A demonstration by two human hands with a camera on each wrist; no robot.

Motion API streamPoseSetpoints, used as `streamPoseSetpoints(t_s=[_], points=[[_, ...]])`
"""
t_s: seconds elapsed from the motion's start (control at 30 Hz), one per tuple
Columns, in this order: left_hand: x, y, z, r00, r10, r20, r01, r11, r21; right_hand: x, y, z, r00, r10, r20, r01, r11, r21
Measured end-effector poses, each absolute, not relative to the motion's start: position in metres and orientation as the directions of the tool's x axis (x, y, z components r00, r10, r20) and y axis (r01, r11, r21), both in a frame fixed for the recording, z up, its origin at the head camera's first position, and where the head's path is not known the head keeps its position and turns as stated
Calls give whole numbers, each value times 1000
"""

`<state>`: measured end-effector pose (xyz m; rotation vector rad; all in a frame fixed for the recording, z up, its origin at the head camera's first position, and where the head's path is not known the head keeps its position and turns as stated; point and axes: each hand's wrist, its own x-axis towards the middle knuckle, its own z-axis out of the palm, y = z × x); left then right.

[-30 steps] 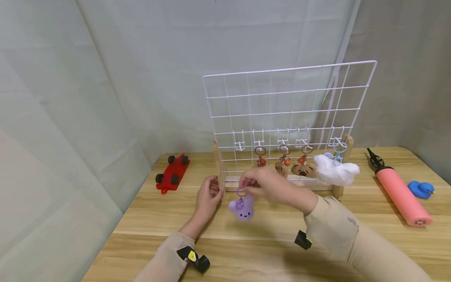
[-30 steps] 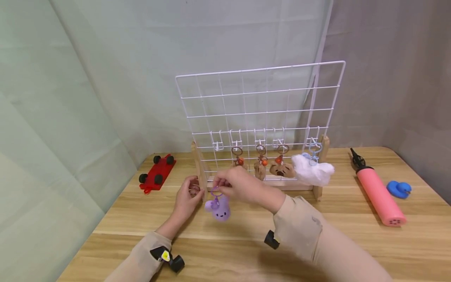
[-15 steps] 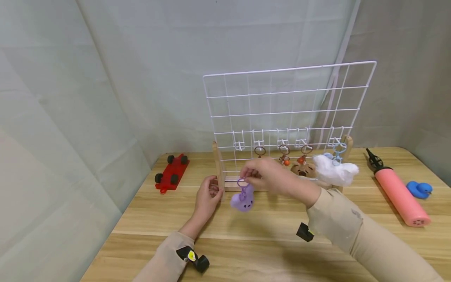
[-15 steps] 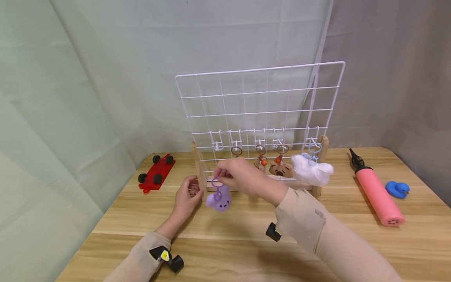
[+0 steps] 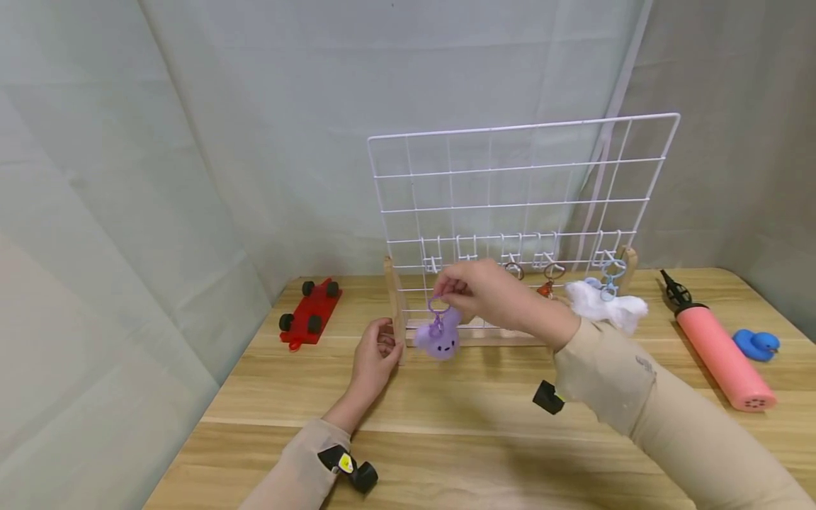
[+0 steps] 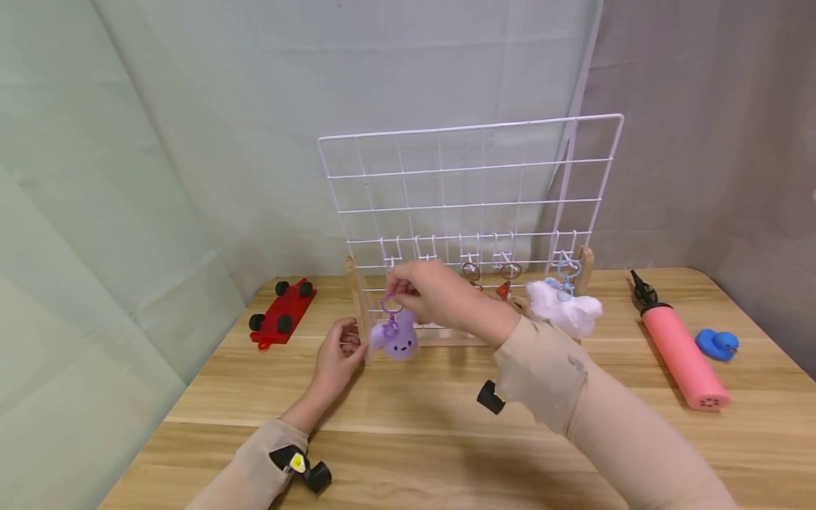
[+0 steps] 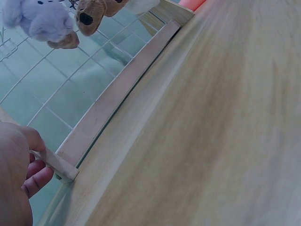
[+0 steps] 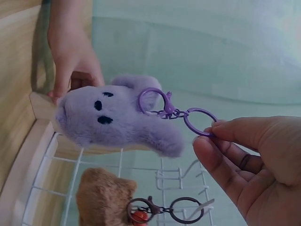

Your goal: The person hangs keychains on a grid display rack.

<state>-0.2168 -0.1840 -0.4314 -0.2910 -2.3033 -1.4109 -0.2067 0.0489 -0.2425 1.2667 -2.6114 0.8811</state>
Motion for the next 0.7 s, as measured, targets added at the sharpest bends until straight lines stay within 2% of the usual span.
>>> streamPoseSetpoints(t_s=[0.3, 0.7], points=[[-217, -183, -432, -891, -43, 453, 381, 472, 795, -217, 47, -230, -698, -644, 314, -705, 539, -461], [-217, -184, -430, -896, -47, 441, 375, 450, 810, -230, 40, -226, -703, -629, 331, -709, 583, -397]])
